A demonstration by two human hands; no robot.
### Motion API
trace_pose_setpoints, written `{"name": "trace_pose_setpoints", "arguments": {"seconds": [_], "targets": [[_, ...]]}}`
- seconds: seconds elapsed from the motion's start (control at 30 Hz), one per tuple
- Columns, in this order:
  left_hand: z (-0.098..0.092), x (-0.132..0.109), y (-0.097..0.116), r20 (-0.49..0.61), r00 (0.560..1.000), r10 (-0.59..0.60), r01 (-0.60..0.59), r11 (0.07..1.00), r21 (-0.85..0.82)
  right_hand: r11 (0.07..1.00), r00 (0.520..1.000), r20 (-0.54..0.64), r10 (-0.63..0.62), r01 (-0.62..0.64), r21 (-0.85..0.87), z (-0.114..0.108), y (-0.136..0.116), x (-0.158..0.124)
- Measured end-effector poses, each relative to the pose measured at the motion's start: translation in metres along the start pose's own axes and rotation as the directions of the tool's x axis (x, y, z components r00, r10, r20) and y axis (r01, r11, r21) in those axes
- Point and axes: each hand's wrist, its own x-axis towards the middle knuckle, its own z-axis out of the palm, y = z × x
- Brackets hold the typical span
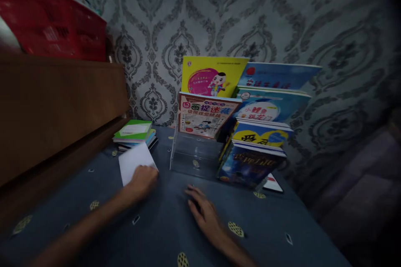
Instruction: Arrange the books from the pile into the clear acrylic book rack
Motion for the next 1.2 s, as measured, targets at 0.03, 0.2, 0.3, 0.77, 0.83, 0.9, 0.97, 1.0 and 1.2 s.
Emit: {"name": "trace_pose_setpoints", "arguments": {"seconds": [0.03,0.2,0.3,0.77,0.83,0.9,0.97,1.0,1.2], "targets": [[0.003,-0.008,0.016,0.016,1.000,0.022,-0.021,0.999,-0.045,1.000,1.000,-0.021,-0.002,0.002,0.010,0.004,0.006,-0.002],[0.002,-0.029,0.062,-0.012,0.923,0.385,-0.313,0.732,-0.605,0.999,0.992,-0.125,-0.016,0.021,0.036,0.015,0.020,-0.005],[0.013,-0.035,0.052,-0.059,0.882,0.467,-0.397,0.669,-0.629,1.000,0.993,-0.115,0.008,-0.005,0.028,0.010,0.014,-0.008],[0.077,-0.056,0.013,-0.181,0.936,0.302,-0.340,0.909,-0.241,0.886,0.978,0.208,0.006,0.092,-0.455,0.032,-0.062,-0.015],[0.078,-0.056,0.012,-0.191,0.932,0.309,-0.348,0.909,-0.228,0.889,0.969,0.236,0.069,0.047,-0.456,0.037,-0.073,-0.014],[0.080,-0.056,0.012,-0.194,0.922,0.334,-0.372,0.902,-0.220,0.893,0.963,0.246,0.115,0.008,-0.451,0.038,-0.080,-0.012],[0.080,-0.058,0.013,-0.187,0.918,0.351,-0.386,0.898,-0.213,0.890,0.958,0.247,0.148,-0.020,-0.455,0.037,-0.085,-0.012],[0.080,-0.059,0.014,-0.179,0.919,0.351,-0.384,0.900,-0.207,0.886,0.957,0.242,0.161,-0.033,-0.462,0.036,-0.087,-0.013],[0.077,-0.079,0.030,-0.164,0.923,0.349,-0.373,0.915,-0.152,0.864,0.960,0.196,0.198,-0.077,-0.498,0.034,-0.103,-0.034]]}}
